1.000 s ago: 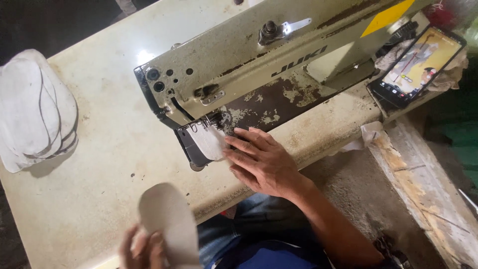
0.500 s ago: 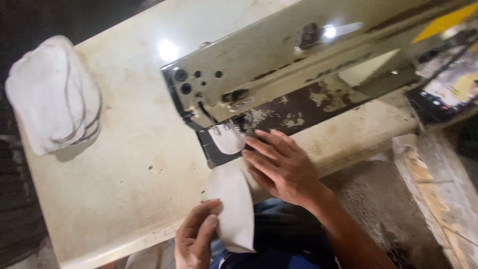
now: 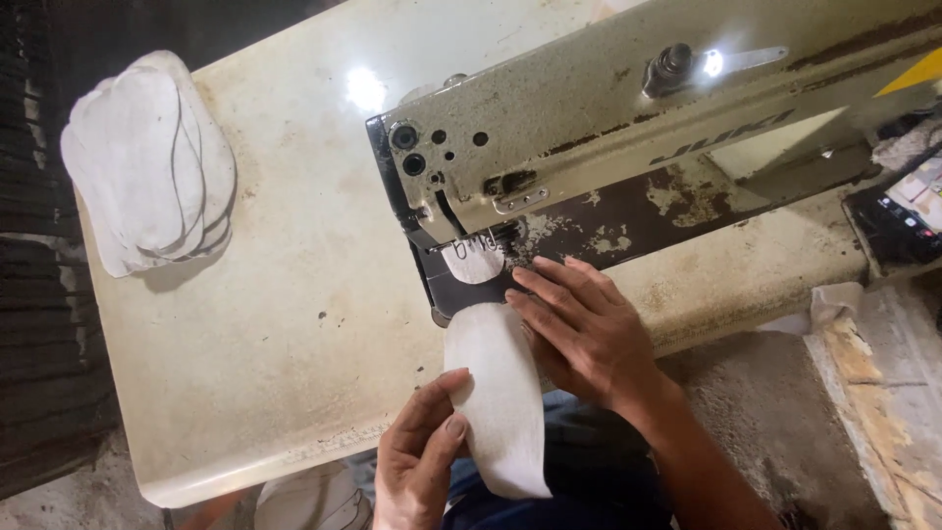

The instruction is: Stitching the edges of shoe insoles using an industrial sewing machine

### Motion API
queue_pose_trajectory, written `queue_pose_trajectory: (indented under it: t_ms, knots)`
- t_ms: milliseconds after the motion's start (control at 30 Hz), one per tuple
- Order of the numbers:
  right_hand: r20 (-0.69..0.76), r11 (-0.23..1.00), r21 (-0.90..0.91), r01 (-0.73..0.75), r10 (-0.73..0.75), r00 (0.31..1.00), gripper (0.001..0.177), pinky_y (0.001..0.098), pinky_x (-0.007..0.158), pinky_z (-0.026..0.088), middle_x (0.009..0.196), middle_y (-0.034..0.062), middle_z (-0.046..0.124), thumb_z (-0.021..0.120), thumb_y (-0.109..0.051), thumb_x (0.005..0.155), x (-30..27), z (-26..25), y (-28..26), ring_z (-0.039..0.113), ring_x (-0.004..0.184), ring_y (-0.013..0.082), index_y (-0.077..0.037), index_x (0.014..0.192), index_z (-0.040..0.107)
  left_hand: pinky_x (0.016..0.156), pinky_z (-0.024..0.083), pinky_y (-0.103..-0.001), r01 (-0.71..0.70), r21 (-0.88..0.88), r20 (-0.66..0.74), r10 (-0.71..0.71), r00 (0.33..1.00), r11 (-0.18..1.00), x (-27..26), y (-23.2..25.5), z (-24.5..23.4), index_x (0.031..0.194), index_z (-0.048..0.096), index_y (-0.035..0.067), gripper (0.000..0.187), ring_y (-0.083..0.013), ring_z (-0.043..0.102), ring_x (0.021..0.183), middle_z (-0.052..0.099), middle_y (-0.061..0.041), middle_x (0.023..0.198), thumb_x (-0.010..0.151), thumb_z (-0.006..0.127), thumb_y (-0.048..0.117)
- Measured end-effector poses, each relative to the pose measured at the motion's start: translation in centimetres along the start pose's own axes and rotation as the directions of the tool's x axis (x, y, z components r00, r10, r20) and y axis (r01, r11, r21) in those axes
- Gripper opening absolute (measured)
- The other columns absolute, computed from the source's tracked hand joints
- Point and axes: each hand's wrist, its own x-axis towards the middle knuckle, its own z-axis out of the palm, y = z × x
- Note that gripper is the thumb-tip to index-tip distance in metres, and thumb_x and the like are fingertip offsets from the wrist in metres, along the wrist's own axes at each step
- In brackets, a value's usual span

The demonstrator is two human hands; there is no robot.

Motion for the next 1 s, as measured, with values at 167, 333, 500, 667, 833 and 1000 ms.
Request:
queue_pose_trajectory:
  t_ms: [167, 333, 500, 667, 833, 1000]
  knots:
    - [0.054, 1.0, 0.013, -0.003, 0.002, 0.999, 0.041, 0.0588, 0.114, 0.048, 0.147, 0.0135, 0.06, 0.056, -0.029, 0.105, -0.6, 0.1, 0.5, 0.056, 0.137, 0.035, -0.006, 0.139, 0.061, 0.077, 0.06, -0.037, 0.018, -0.045, 0.023, -0.017, 1.0, 0.999, 0.6, 0.6, 0.8, 0.134, 0.067, 0.001, 0.049, -0.0239, 0.071, 0.105, 0.075, -0.018, 0.133, 0.088, 0.067, 0.016]
    - [0.002, 1.0, -0.007, 0.02, -0.02, 1.0, 0.038, 0.057, 0.111, 0.05, 0.141, 0.0142, 0.063, 0.068, -0.022, 0.099, -0.7, 0.5, 0.7, 0.06, 0.133, 0.0336, -0.005, 0.133, 0.064, 0.058, 0.038, -0.027, -0.012, -0.152, 0.087, 0.025, 0.996, 0.988, 0.9, 0.6, 1.6, 0.143, 0.06, -0.002, 0.053, -0.0109, 0.045, 0.064, 0.075, -0.011, 0.115, 0.091, 0.064, 0.01]
    - [0.004, 1.0, -0.008, 0.014, -0.014, 1.0, 0.037, 0.0594, 0.109, 0.051, 0.142, 0.0165, 0.063, 0.064, -0.025, 0.101, -0.1, 0.0, 0.2, 0.061, 0.132, 0.0373, -0.003, 0.131, 0.065, 0.058, 0.033, -0.029, -0.037, -0.216, 0.171, 0.075, 0.983, 0.976, 1.2, 0.5, 1.8, 0.15, 0.05, -0.003, 0.061, -0.0127, 0.039, 0.062, 0.059, -0.004, 0.086, 0.092, 0.062, 0.01]
    - [-0.007, 0.999, -0.023, 0.025, -0.025, 1.0, 0.035, 0.0569, 0.108, 0.052, 0.139, 0.0172, 0.065, 0.063, -0.022, 0.101, 0.1, -0.1, 0.2, 0.062, 0.13, 0.0369, -0.002, 0.129, 0.066, 0.058, 0.034, -0.031, -0.03, -0.218, 0.153, 0.065, 0.986, 0.975, 1.3, 0.9, 2.3, 0.151, 0.049, -0.003, 0.063, -0.013, 0.039, 0.062, 0.068, -0.009, 0.105, 0.091, 0.062, 0.008]
    - [0.029, 1.0, -0.016, 0.027, -0.027, 0.999, 0.036, 0.0565, 0.111, 0.049, 0.143, 0.0169, 0.062, 0.054, -0.019, 0.103, 0.0, -0.3, 0.3, 0.06, 0.132, 0.037, -0.002, 0.133, 0.064, 0.059, 0.035, -0.029, 0.016, -0.255, 0.15, 0.024, 0.988, 0.967, 1.4, 1.4, 2.8, 0.152, 0.049, -0.001, 0.063, -0.0117, 0.042, 0.066, 0.066, -0.01, 0.114, 0.09, 0.059, 0.004]
    - [0.007, 0.999, -0.02, 0.028, -0.028, 1.0, 0.039, 0.0575, 0.11, 0.051, 0.143, 0.0172, 0.063, 0.062, -0.02, 0.101, -0.3, 0.1, 0.5, 0.06, 0.133, 0.0372, -0.002, 0.136, 0.062, 0.057, 0.036, -0.028, 0.044, -0.214, 0.123, -0.018, 0.992, 0.976, 1.7, 2.0, 3.2, 0.152, 0.052, 0.001, 0.062, -0.0112, 0.042, 0.065, 0.065, -0.007, 0.108, 0.09, 0.057, 0.003]
